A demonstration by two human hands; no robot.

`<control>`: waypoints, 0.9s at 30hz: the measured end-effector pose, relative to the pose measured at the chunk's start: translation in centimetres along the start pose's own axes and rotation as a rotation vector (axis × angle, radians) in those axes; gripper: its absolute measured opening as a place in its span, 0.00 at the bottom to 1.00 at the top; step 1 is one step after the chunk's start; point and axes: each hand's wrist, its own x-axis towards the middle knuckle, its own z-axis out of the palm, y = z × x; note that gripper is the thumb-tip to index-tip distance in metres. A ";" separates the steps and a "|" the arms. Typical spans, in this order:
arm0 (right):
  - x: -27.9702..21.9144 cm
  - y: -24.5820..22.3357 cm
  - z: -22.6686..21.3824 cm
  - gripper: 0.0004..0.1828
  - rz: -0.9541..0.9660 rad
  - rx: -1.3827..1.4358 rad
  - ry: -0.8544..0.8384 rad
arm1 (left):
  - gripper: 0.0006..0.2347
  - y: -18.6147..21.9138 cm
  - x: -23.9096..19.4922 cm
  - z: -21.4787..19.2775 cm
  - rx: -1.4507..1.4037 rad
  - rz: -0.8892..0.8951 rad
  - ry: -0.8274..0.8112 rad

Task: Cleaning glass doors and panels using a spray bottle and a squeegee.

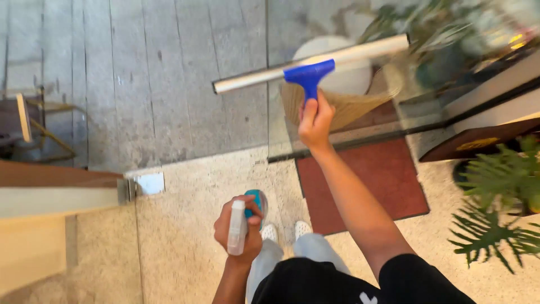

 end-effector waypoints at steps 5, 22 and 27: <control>-15.2 16.6 1.7 0.20 0.185 -0.060 -0.048 | 0.17 -12.9 -5.6 2.9 -0.028 -0.148 -0.055; -63.9 78.9 11.9 0.25 0.574 -0.120 -0.048 | 0.24 -61.7 -24.0 8.0 -0.141 -0.044 0.006; -60.8 78.2 13.2 0.30 0.991 -0.389 -0.238 | 0.24 -63.0 -24.9 7.6 -0.174 -0.105 0.068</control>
